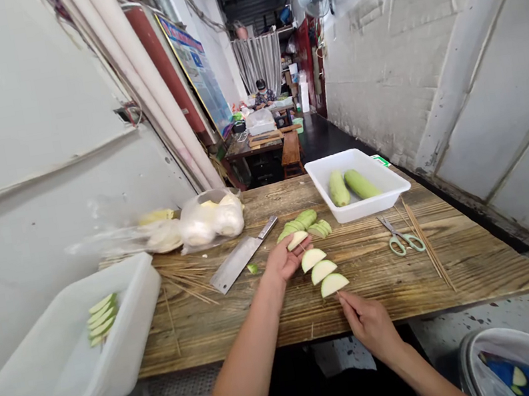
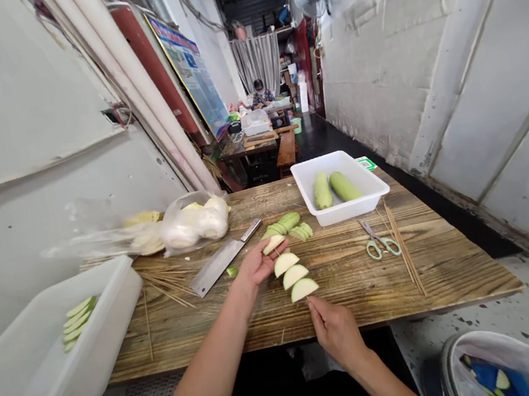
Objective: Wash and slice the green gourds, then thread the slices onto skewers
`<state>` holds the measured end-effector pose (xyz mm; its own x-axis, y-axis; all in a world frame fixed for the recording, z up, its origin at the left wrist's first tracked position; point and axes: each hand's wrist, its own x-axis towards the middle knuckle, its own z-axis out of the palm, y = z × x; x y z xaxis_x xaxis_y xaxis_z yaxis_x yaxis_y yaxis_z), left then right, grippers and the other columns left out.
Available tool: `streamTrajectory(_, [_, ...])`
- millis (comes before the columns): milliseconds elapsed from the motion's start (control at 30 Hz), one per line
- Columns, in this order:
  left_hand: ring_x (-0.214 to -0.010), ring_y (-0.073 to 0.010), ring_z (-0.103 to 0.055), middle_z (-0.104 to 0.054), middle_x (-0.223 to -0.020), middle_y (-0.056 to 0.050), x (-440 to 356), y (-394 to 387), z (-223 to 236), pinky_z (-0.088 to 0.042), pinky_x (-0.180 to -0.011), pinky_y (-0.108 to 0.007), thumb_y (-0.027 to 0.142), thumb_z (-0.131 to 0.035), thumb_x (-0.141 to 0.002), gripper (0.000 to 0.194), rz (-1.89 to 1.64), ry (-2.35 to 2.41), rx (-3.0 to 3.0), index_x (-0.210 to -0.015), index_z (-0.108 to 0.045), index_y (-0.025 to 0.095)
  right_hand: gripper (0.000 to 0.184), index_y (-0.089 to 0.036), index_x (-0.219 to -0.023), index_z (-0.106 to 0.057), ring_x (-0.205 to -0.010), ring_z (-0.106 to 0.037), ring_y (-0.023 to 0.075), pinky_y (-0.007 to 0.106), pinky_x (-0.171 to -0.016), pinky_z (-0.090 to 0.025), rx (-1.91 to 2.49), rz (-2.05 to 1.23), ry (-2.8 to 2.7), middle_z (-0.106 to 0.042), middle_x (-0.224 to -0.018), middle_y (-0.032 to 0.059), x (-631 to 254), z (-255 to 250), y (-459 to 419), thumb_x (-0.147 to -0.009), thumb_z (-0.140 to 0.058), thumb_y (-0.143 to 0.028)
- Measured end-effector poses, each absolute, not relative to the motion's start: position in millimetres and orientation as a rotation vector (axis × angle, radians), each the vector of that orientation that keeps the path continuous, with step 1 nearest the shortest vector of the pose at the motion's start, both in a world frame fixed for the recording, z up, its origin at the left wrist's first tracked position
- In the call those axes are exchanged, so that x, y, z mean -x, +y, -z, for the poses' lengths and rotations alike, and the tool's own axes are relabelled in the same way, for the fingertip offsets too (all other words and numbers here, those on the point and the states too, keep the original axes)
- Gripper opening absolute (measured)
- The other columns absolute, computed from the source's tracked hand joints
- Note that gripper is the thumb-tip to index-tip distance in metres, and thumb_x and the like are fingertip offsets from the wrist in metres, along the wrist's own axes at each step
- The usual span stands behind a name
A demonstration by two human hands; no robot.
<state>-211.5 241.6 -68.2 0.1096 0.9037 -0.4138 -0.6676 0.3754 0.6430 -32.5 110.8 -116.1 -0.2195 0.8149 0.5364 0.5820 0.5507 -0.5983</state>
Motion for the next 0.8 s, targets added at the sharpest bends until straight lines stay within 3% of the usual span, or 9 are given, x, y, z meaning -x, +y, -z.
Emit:
streamTrajectory(300, [-0.088, -0.0254, -0.066, -0.068, -0.089, -0.020, 210.3, 237.7, 66.0, -0.052, -0.084, -0.038, 0.017, -0.054, -0.081, 0.018, -1.275, 0.871, -0.372, -0.094, -0.059, 0.005, 0.029, -0.016, -0.102, -0.066, -0.069, -0.070, 0.0177, 0.024, -0.067, -0.055, 1.119, -0.323, -1.909, -0.073, -0.087, 0.0094, 36.5, 116.2, 109.5, -0.091, -0.040, -0.022])
streamTrajectory(800, [-0.081, -0.0244, -0.067, -0.069, -0.084, -0.018, 207.3, 237.1, 64.3, -0.053, -0.081, -0.039, 0.015, -0.051, -0.081, 0.014, -1.250, 0.865, -0.398, -0.087, -0.060, 0.006, 0.029, -0.016, -0.100, -0.067, -0.070, -0.070, 0.0184, 0.024, -0.066, -0.054, 1.116, -0.372, -1.901, -0.073, -0.083, 0.0082, 35.0, 115.7, 109.6, -0.091, -0.040, -0.022])
